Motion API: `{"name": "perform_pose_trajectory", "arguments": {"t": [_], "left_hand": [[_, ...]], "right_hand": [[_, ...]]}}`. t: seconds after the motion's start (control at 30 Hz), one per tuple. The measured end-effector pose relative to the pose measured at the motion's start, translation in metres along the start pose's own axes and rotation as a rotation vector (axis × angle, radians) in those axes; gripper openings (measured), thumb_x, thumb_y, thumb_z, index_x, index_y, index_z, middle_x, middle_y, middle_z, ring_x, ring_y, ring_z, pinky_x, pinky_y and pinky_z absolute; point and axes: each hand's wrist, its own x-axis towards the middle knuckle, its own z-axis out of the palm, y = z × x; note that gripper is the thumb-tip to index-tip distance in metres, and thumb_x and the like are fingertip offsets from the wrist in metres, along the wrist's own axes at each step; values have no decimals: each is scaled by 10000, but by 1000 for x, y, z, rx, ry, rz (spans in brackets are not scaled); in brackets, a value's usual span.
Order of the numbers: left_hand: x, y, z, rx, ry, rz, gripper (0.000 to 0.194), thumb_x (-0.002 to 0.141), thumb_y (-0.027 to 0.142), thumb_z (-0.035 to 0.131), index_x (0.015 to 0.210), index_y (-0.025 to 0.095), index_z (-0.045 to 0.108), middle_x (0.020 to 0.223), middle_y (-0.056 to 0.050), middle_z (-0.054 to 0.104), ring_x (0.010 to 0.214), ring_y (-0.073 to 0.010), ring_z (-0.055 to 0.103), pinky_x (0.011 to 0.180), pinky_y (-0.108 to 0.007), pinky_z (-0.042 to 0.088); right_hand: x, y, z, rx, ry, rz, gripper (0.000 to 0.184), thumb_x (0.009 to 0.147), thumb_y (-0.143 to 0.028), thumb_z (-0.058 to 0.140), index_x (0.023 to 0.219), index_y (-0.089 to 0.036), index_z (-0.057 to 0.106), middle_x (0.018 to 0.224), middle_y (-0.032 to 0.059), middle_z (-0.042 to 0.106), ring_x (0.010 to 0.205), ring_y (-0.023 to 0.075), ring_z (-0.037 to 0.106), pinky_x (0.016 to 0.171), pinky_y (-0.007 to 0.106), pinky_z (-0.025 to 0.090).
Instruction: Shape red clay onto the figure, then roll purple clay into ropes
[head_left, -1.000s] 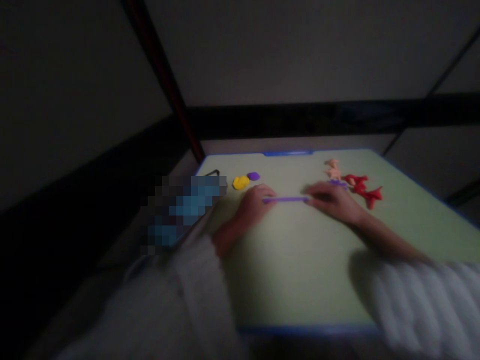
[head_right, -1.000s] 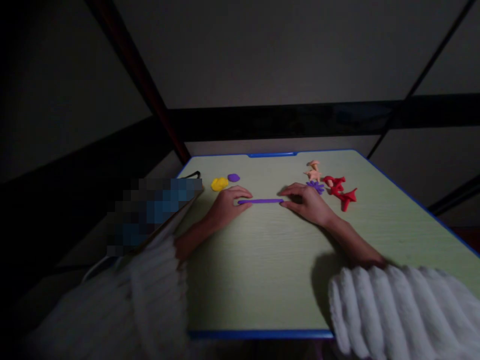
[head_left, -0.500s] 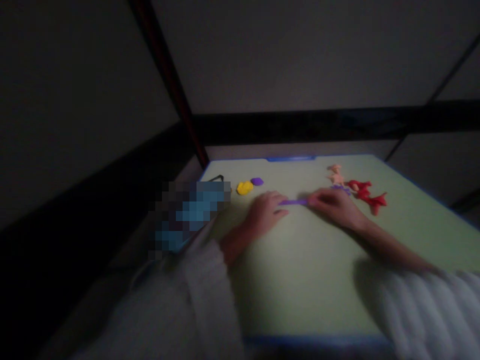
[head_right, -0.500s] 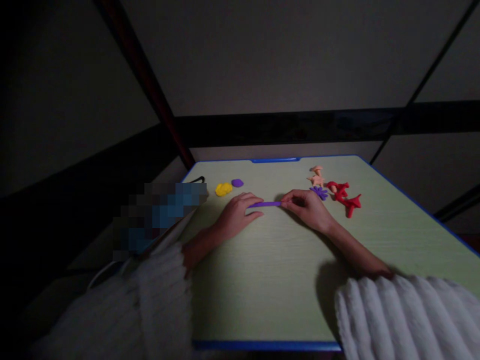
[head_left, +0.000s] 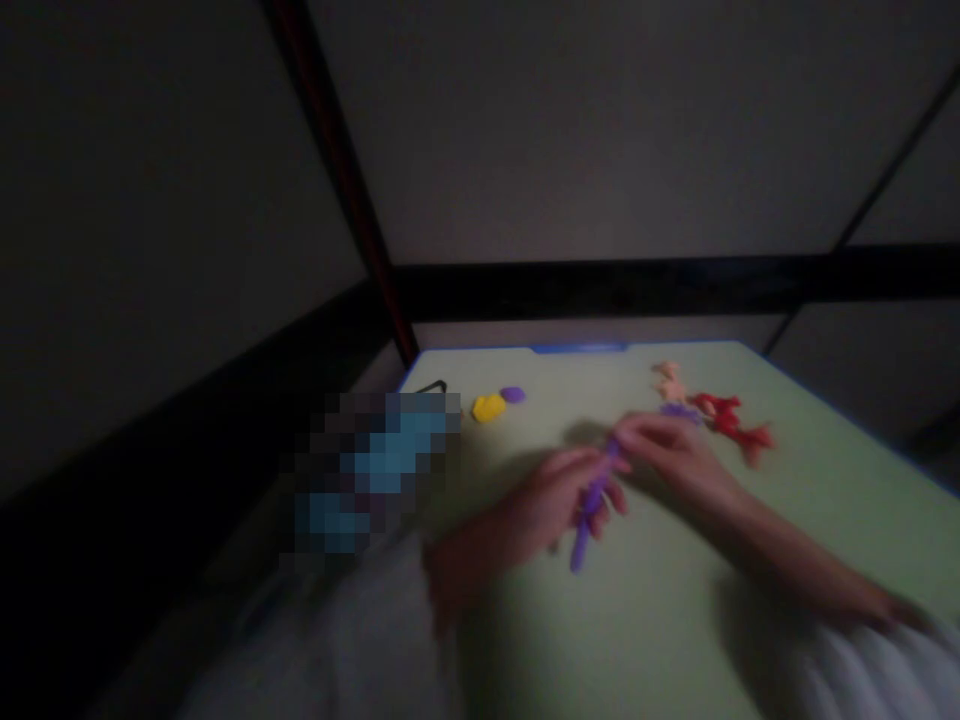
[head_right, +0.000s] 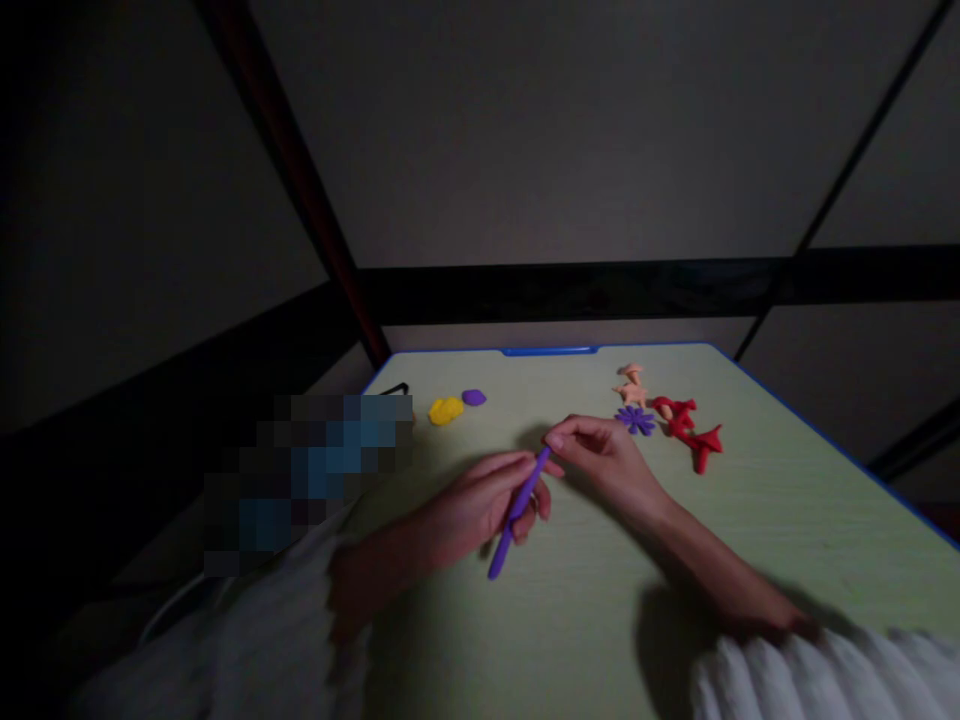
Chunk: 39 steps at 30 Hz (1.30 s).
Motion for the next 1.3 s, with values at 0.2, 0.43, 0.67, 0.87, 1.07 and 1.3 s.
{"name": "perform_pose_trajectory", "arguments": {"t": [0.2, 0.43, 0.67, 0.87, 1.07, 1.3], "left_hand": [[-1, 4, 11, -186, 57, -67, 246, 878, 307, 430, 786, 123, 564, 606, 8, 455, 432, -44, 335, 393, -162, 232], [-2, 9, 10, -284, 77, -24, 134, 865, 203, 435, 853, 142, 553, 663, 0, 472, 483, -51, 352, 433, -147, 251], [1, 6, 7, -268, 111, -30, 156, 855, 259, 453, 773, 154, 534, 653, -2, 462, 476, -59, 332, 416, -159, 253], [5, -5, -1, -118, 132, 71, 193, 845, 343, 496, 805, 157, 524, 606, 24, 465, 438, -46, 325, 401, -159, 226], [6, -7, -6, 1, 104, 101, 248, 832, 387, 501, 778, 149, 547, 629, 9, 482, 509, -65, 397, 440, -178, 285], [6, -7, -5, 10, 99, 109, 227, 811, 360, 530, 747, 143, 546, 645, 5, 497, 527, -59, 419, 457, -187, 288]], "right_hand": [[-4, 3, 10, 172, -2, 26, 218, 790, -376, 641, 762, -161, 656, 556, -17, 589, 519, 122, 568, 526, 273, 472], [-4, 2, 5, -20, 73, -160, 152, 767, -284, 669, 903, -270, 737, 860, 35, 716, 800, 164, 656, 750, 335, 535], [-7, -1, 3, -163, 3, -280, 157, 819, -256, 613, 914, -236, 737, 903, 63, 695, 840, 177, 642, 758, 341, 521], [-11, -1, 5, -282, -23, -356, 196, 840, -251, 596, 997, -247, 714, 947, 67, 690, 887, 184, 633, 773, 333, 517], [-11, -1, 5, -265, -19, -357, 151, 834, -256, 604, 934, -236, 715, 943, 68, 676, 882, 189, 631, 767, 348, 518], [-13, -3, 5, -297, -3, -356, 107, 820, -233, 616, 885, -225, 700, 988, 64, 647, 937, 185, 613, 797, 344, 506]]}}
